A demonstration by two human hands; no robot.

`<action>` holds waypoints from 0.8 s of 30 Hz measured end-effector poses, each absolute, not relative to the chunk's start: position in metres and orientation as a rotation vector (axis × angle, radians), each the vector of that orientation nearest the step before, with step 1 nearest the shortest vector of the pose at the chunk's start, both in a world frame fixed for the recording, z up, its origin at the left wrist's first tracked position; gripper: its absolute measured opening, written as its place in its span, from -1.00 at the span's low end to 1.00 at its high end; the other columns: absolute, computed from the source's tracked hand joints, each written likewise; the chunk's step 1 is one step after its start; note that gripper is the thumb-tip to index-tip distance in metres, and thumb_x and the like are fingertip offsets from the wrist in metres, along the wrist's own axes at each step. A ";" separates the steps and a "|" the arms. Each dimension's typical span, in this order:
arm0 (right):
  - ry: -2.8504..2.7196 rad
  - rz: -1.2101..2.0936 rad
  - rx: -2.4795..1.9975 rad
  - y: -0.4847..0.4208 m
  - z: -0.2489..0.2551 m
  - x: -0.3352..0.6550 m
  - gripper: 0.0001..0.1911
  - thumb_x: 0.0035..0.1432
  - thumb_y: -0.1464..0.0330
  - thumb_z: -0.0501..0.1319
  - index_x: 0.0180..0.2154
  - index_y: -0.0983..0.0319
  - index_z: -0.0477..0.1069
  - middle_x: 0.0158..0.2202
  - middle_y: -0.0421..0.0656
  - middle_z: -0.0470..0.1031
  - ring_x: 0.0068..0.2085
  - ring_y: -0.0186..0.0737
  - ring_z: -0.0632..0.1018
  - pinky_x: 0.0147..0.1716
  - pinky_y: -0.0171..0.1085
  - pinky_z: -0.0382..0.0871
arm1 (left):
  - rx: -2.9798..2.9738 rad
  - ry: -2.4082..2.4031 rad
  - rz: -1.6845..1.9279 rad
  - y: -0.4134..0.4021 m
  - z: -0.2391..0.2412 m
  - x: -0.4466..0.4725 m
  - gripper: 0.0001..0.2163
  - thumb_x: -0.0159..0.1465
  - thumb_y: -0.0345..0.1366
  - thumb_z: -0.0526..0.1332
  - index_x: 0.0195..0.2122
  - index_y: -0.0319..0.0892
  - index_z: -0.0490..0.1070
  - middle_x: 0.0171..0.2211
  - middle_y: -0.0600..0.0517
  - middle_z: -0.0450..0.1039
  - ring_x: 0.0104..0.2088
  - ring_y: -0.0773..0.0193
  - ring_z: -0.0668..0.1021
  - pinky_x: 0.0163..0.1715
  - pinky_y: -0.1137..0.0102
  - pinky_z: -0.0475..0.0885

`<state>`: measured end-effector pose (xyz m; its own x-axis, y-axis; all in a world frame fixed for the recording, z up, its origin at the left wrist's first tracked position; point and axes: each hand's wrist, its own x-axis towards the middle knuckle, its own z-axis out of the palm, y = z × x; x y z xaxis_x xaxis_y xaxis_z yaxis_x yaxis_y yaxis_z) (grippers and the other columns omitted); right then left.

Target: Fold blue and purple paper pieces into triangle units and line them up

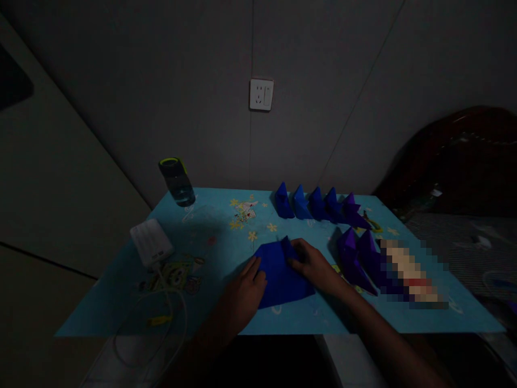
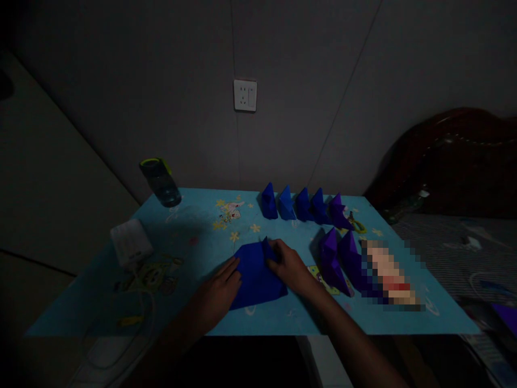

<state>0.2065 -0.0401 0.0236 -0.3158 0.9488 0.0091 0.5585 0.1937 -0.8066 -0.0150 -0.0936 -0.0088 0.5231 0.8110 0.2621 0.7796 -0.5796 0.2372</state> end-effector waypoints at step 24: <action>-2.676 0.410 -1.036 -0.089 0.023 0.193 -0.20 0.15 0.02 0.25 0.28 0.31 0.17 0.26 0.16 0.25 0.26 0.09 0.28 0.27 0.11 0.04 | 2.654 1.484 0.605 -0.091 -0.035 -0.023 -0.68 0.29 -0.55 0.07 0.00 -0.19 0.45 0.17 -0.12 0.39 0.19 0.14 0.41 0.11 0.25 0.45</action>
<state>0.1930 -0.0889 0.0232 -0.7189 0.6842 0.1229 0.6160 0.7089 -0.3435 -0.0233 -0.0912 -0.0353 0.4659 0.8271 0.3143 0.8112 -0.5412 0.2217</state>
